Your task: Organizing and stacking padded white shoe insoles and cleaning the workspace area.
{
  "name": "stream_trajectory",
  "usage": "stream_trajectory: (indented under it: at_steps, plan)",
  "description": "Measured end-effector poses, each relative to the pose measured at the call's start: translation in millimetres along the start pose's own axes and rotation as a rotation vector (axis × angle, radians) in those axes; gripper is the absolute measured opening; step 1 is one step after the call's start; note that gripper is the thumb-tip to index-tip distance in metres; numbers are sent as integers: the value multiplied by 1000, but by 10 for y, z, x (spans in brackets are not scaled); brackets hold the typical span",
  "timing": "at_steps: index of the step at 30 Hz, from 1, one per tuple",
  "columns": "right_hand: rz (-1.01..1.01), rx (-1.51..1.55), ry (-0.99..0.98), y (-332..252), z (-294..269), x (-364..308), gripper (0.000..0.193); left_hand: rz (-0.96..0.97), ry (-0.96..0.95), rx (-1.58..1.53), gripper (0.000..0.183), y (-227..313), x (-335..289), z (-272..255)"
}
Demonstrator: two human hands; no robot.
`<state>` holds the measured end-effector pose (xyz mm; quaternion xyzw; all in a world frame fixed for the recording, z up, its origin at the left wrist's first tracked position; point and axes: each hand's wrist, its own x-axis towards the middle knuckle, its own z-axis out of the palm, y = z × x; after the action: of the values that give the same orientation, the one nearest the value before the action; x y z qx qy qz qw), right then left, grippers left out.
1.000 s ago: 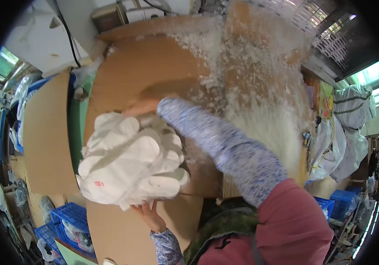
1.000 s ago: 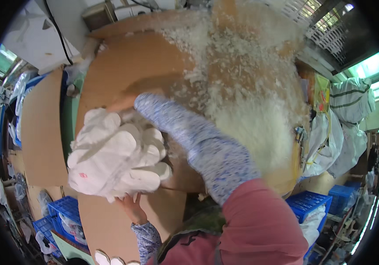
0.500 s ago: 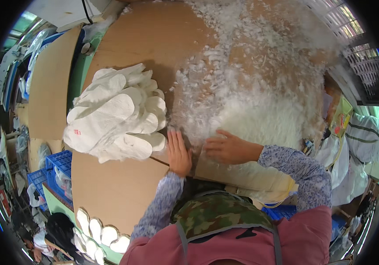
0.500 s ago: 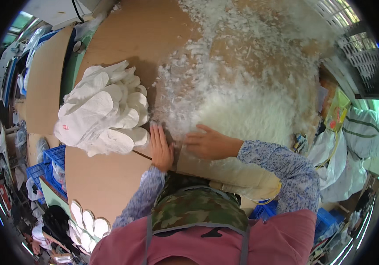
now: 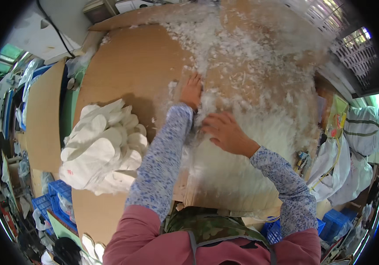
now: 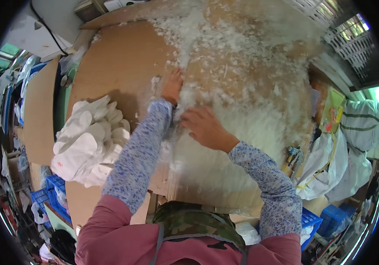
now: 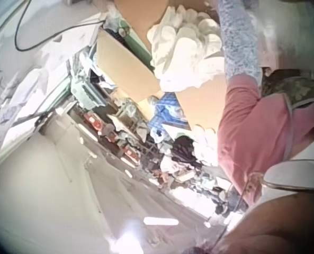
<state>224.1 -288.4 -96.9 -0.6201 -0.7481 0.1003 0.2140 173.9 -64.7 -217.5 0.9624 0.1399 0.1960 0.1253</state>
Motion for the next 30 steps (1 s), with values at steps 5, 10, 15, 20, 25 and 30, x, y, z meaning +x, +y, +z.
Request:
stream_trajectory:
  at_steps: [5,10,15,20,25,30]
  plan:
    - [258,-16,135,542,-344,-267,39,-228,9,-512,52,318,192,-603]
    - [78,-58,9,389,-224,-268,54,-556,172,41,70,658,-857,-530]
    - [76,-178,54,797,-279,-14,44,-519,205,80,73,601,-345,-37]
    - [413,-318,271,1336,-748,-339,30,-249,169,-490,46,163,697,182]
    - [730,-171,439,1274,-919,-953,27,-509,352,-166,50,-595,1599,250]
    - [868,41,419,821,-958,-1091,27,-513,626,500,59,-1830,2024,368]
